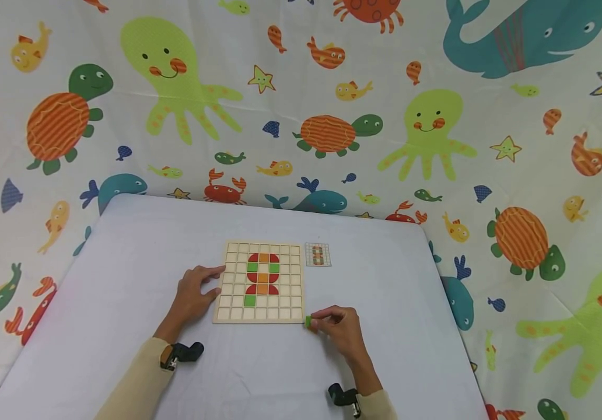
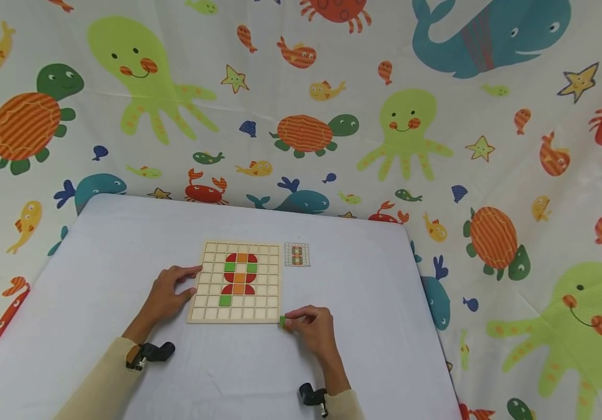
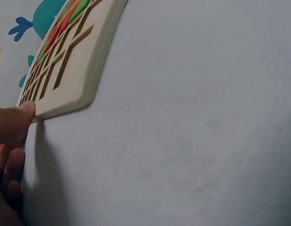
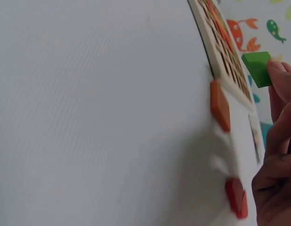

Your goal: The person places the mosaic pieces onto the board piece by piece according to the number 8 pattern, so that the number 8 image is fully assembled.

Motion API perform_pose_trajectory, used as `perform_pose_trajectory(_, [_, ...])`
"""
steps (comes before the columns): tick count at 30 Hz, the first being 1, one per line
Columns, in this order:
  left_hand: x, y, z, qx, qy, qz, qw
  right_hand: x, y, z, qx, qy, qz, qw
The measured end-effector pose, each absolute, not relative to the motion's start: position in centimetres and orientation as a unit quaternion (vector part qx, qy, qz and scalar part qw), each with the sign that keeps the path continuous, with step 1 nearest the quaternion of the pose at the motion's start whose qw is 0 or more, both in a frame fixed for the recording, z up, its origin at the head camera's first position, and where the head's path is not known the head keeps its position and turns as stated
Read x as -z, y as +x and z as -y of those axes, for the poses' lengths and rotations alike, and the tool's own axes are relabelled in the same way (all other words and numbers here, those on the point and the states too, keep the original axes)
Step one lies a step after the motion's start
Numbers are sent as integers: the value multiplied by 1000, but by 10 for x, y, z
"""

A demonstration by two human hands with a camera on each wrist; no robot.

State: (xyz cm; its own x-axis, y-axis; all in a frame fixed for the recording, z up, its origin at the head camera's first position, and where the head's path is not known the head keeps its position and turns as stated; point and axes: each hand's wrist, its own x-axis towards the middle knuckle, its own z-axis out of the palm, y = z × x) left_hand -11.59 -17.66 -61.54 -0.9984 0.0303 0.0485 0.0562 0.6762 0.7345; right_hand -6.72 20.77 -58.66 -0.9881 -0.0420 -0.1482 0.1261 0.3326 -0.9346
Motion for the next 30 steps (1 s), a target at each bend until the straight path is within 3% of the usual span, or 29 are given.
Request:
perform_pose_trajectory(22, [615, -117, 175, 401, -30, 915, 34, 580, -107, -122, 544, 28, -836, 67])
perform_pose_trajectory(30, [612, -116, 175, 400, -20, 916, 21, 584, -112, -104, 502, 40, -863, 35])
